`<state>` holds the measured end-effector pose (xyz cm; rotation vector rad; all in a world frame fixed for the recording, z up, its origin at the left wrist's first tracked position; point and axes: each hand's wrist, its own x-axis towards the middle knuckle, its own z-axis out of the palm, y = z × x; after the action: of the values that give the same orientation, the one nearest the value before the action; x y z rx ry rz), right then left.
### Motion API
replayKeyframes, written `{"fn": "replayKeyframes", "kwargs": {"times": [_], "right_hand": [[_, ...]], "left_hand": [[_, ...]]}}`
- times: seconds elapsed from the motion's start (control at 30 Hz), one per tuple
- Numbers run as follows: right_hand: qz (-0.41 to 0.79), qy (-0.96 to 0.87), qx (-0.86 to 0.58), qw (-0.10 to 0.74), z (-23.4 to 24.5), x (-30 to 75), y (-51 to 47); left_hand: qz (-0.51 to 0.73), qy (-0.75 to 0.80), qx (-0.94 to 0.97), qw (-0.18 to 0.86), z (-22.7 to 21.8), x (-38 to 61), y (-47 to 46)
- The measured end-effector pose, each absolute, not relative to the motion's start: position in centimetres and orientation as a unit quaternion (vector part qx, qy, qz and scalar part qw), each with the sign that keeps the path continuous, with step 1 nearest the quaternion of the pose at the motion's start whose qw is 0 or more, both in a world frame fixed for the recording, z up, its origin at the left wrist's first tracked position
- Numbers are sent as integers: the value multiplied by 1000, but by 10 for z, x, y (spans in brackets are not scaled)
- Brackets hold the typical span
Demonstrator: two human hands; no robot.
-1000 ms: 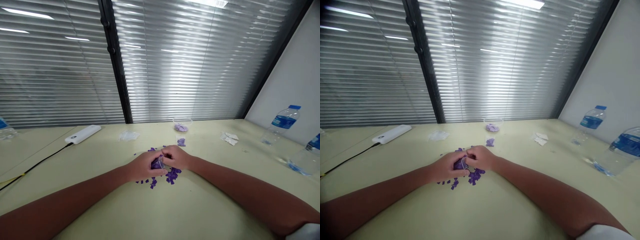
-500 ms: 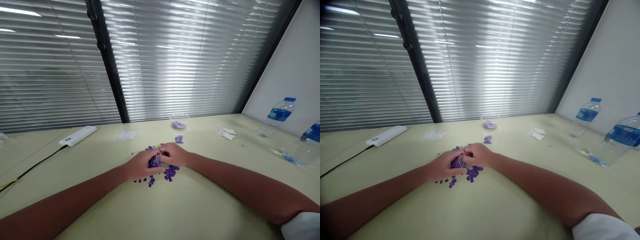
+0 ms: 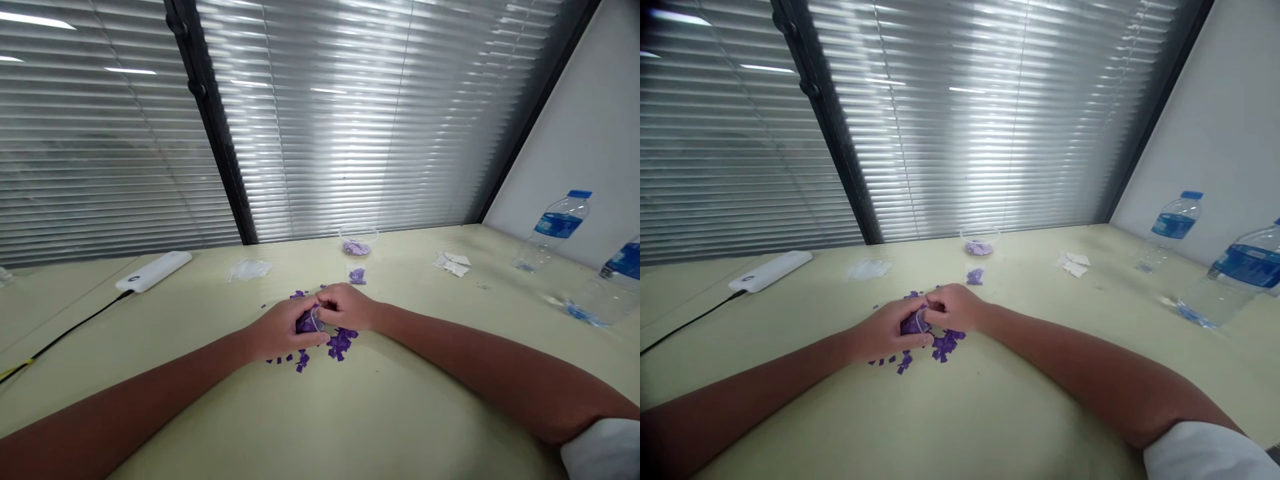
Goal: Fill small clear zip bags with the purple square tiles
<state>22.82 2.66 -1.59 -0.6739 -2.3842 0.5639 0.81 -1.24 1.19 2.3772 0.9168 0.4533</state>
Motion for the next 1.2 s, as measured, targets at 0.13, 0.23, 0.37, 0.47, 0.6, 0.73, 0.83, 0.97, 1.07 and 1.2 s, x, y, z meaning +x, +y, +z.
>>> {"fn": "replayKeyframes", "kwargs": {"times": [0.13, 0.23, 0.37, 0.47, 0.6, 0.73, 0.83, 0.97, 1.07, 1.2], "right_hand": [[219, -896, -255, 290, -15, 228, 26], [216, -897, -255, 291, -15, 228, 26], [216, -898, -255, 287, -15, 228, 26], [214, -898, -256, 287, -15, 228, 26], [210, -897, -259, 289, -16, 229, 26], [213, -898, -258, 285, -15, 229, 27], [212, -898, -258, 285, -16, 229, 27], [211, -898, -261, 286, -15, 228, 26], [211, -897, -264, 285, -15, 229, 26], [215, -896, -265, 285, -15, 229, 25]], "left_hand": [[170, 340, 886, 266, 11, 7, -12], [167, 341, 885, 268, 10, 8, -11], [167, 341, 886, 267, 11, 9, -11], [168, 339, 887, 265, 12, 9, -12], [167, 341, 886, 267, 12, 9, -12], [168, 337, 887, 267, 11, 9, -12], [169, 336, 886, 270, 11, 8, -11], [171, 336, 889, 260, 11, 8, -11], [177, 331, 891, 257, 12, 9, -11], [177, 329, 890, 261, 12, 9, -12]]}}
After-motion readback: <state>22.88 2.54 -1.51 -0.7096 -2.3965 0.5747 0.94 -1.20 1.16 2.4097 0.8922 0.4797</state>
